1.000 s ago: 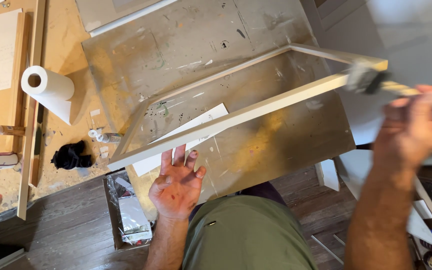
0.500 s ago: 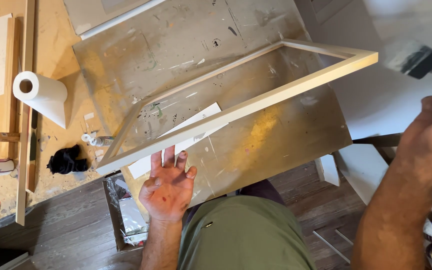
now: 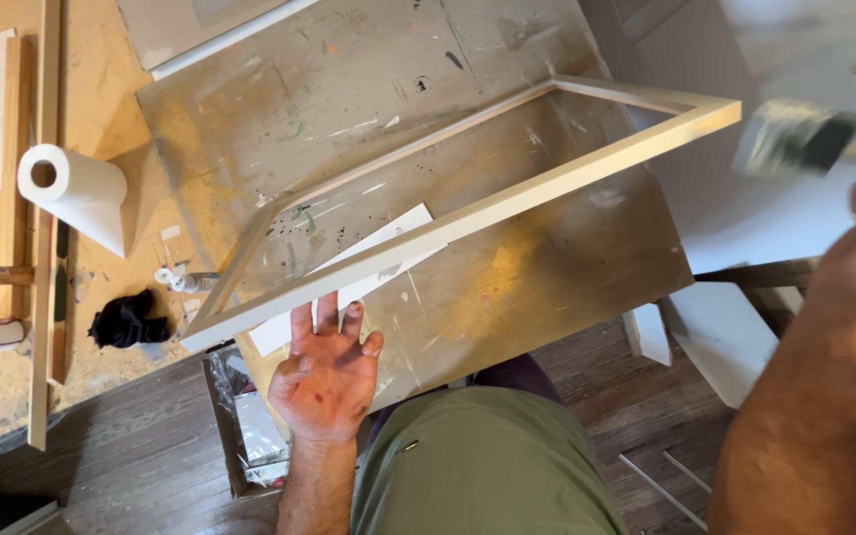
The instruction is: Painting a wooden frame using a foam brush on a workbench.
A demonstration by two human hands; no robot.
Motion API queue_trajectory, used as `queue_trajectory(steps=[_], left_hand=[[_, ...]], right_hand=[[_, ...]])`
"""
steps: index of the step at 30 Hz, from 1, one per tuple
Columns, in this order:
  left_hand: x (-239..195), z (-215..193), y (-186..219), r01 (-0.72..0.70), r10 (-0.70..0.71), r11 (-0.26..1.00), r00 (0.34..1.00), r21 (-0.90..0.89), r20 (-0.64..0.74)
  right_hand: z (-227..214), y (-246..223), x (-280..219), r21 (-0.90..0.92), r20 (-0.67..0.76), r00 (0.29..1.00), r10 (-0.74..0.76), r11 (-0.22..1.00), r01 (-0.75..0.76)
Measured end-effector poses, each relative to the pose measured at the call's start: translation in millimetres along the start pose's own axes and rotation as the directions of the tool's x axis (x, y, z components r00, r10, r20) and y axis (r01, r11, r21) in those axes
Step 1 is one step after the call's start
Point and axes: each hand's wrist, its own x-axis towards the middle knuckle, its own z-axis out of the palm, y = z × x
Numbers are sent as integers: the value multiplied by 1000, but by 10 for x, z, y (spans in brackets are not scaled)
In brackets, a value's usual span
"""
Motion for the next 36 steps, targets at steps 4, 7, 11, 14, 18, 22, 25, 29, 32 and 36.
queue_trajectory(steps=[4, 7, 11, 14, 18, 22, 25, 29, 32, 36], left_hand=[[0, 15, -9, -7, 7, 1000, 1000, 2, 9], [-6, 12, -2, -13, 13, 1000, 1000, 5, 10], [3, 3, -8, -15, 15, 1000, 1000, -2, 20], [0, -1, -1, -12, 12, 1000, 1000, 0, 15], [-3, -6, 0, -8, 9, 1000, 999, -7, 35], [-3, -19, 0, -9, 9, 1000, 1000, -6, 27], [8, 1, 7, -7, 7, 1000, 1000, -1, 2], [-21, -4, 5, -7, 7, 1000, 999, -8, 33], [-18, -15, -12, -11, 11, 1000, 1000, -6, 21], [-19, -15, -10, -12, 13, 1000, 999, -9, 40]], right_hand=[[511, -510, -100, -26, -64, 996, -66, 998, 65], [638, -557, -47, 80, -74, 997, 13, 997, -7], [766, -721, -183, 85, -40, 999, -7, 996, 11], [298, -65, 49, 111, 27, 1000, 16, 994, -19], [42, 140, 246, 75, 121, 989, -80, 995, 71], [607, -347, -8, 189, -3, 988, 154, 970, -151], [771, -729, -247, 105, 320, 937, -137, 988, 109], [565, -237, 62, 182, 39, 989, 141, 972, -146], [791, -720, -214, 124, 181, 983, 19, 991, -42], [574, -307, -13, 197, 29, 989, 143, 970, -146]])
